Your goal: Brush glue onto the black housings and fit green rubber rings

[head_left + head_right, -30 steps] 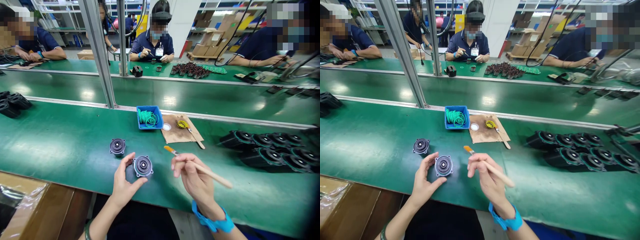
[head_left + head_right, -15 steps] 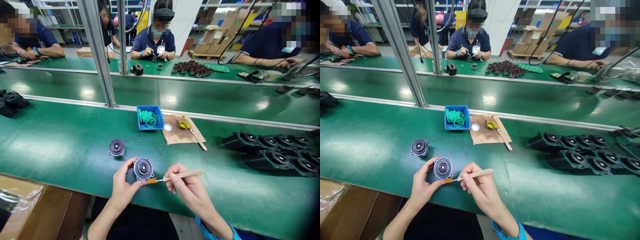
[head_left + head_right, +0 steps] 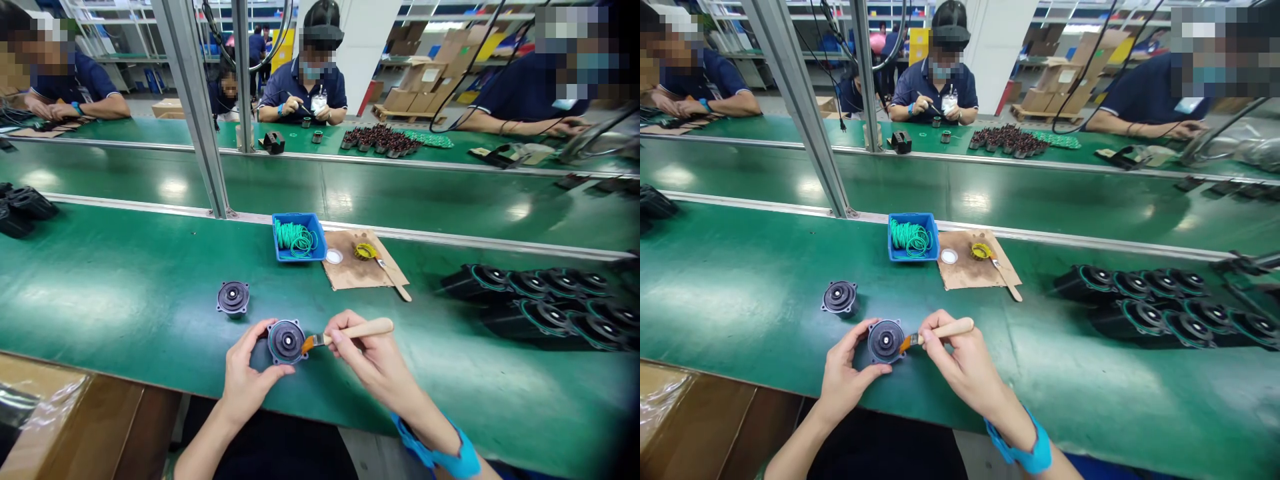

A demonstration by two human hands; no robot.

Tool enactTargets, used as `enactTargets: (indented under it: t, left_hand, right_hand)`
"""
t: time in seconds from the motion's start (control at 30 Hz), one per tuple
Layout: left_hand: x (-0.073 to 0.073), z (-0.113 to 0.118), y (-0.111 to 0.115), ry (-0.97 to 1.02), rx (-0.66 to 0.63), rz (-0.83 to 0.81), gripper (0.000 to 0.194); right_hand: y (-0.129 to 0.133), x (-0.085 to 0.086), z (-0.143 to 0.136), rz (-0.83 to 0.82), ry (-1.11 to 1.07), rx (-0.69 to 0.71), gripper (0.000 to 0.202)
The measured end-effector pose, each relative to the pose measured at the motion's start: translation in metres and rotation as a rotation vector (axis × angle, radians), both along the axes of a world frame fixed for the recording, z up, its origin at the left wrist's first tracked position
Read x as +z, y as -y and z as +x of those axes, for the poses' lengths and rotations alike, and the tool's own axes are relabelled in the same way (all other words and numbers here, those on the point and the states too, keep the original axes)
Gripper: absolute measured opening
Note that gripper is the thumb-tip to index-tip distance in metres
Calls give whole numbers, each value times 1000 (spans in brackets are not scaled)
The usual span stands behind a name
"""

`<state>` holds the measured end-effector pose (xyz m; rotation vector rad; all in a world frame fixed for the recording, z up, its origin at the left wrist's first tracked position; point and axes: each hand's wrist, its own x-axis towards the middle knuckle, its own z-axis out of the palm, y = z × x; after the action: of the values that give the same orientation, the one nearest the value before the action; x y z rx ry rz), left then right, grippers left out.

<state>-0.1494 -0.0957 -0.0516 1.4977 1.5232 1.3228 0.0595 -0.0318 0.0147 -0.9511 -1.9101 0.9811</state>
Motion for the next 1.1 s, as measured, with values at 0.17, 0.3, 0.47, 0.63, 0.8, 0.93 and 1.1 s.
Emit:
enactTargets:
  t: [0.17,0.3,0.47,0.63,0.8,0.93,1.1]
  left_hand:
    - [4,0,2,-24,-40,69,60]
    - [9,2,1,-46,-75,157,57]
    - [17,9,1,-168,-63,240,56]
    - [22,15,2,-289,-32,344,50]
    - [26,18,2,-337,22,364,46]
    - [28,18,1,-338,33,363,43]
    - [25,13,1,-323,33,322,45]
  right_hand:
    - [-4,15,-2,196,42,15,28]
    - [-4,24,-6,262,28,65,26]
    - [1,26,-11,339,23,77,22]
    - [10,25,-16,377,27,54,17]
    - [20,26,-19,455,71,76,17]
    - [29,24,-18,486,104,136,18]
    - [36,20,-13,507,110,223,24]
